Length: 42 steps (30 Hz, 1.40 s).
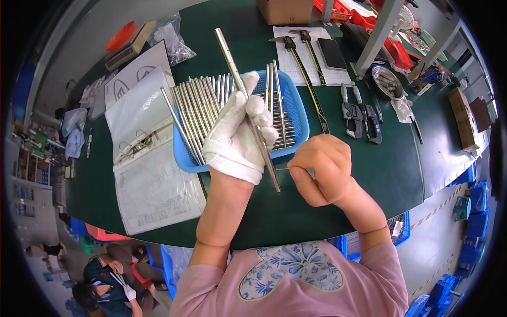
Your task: Inspecting and cleaning small metal rods using a thin wire tool at a manufacturing workbench.
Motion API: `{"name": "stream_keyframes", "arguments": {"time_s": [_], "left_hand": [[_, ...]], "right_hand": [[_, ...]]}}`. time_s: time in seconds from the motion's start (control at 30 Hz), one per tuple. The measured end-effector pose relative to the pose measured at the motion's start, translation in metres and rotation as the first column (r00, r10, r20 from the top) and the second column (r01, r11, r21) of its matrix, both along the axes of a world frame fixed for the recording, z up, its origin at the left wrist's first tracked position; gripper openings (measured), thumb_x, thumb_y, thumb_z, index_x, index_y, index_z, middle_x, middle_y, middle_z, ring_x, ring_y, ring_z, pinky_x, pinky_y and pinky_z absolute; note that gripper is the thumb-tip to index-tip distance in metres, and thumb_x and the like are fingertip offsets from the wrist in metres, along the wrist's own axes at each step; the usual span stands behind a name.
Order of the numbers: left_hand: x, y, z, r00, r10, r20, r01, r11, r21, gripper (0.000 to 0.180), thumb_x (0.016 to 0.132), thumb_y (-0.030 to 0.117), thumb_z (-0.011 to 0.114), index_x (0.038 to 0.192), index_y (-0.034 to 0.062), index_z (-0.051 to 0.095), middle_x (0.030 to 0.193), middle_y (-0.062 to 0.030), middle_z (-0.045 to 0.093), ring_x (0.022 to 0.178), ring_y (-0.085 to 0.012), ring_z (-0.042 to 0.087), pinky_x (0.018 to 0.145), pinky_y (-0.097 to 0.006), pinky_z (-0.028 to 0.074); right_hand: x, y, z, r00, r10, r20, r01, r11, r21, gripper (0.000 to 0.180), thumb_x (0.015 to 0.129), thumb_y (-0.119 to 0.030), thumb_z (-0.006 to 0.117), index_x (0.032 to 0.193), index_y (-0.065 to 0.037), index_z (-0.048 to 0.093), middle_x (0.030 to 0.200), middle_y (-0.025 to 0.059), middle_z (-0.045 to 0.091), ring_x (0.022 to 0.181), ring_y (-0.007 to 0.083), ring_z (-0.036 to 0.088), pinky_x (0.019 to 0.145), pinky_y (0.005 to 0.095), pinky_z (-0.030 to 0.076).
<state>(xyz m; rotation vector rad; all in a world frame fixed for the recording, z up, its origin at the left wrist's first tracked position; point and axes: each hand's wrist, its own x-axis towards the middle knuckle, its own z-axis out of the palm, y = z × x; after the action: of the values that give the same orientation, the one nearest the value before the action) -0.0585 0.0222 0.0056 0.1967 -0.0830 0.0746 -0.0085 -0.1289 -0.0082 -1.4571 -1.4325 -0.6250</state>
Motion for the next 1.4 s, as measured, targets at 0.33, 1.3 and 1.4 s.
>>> {"name": "stream_keyframes", "arguments": {"time_s": [0.33, 1.3, 1.4], "left_hand": [[-0.002, 0.000, 0.002, 0.997, 0.068, -0.026, -0.068, 0.998, 0.008, 0.029, 0.091, 0.020, 0.046, 0.117, 0.0071, 0.049, 0.074, -0.0038, 0.052, 0.063, -0.0150, 0.051, 0.053, -0.028, 0.045], [0.116, -0.022, -0.066, 0.709, 0.674, -0.205, 0.123, 0.168, 0.978, 0.033, 0.088, 0.025, 0.042, 0.114, 0.0044, 0.042, 0.084, -0.0095, 0.047, 0.073, -0.0206, 0.053, 0.067, -0.035, 0.047], [0.098, -0.028, -0.058, 0.798, 0.598, 0.075, 0.373, -0.589, 0.717, 0.044, 0.081, 0.016, 0.050, 0.121, 0.0060, 0.034, 0.111, -0.0174, 0.046, 0.098, -0.0336, 0.055, 0.082, -0.041, 0.045]], "right_hand": [[-0.002, 0.004, -0.004, 1.000, -0.011, -0.011, 0.010, 1.000, -0.023, 0.013, 0.060, 0.000, 0.061, 0.069, -0.005, 0.052, 0.061, 0.0044, 0.051, 0.048, 0.0195, 0.051, 0.043, 0.0286, 0.039], [0.023, -0.056, 0.039, 0.926, -0.069, -0.370, 0.220, 0.897, 0.384, 0.009, 0.085, -0.004, 0.050, 0.082, 0.004, 0.052, 0.068, 0.0079, 0.053, 0.057, 0.0098, 0.047, 0.053, 0.0198, 0.035], [0.027, -0.057, 0.039, 0.938, -0.006, -0.348, 0.158, 0.898, 0.411, 0.014, 0.088, -0.009, 0.046, 0.082, 0.003, 0.048, 0.069, 0.0093, 0.051, 0.057, 0.0107, 0.047, 0.053, 0.0203, 0.037]]}}
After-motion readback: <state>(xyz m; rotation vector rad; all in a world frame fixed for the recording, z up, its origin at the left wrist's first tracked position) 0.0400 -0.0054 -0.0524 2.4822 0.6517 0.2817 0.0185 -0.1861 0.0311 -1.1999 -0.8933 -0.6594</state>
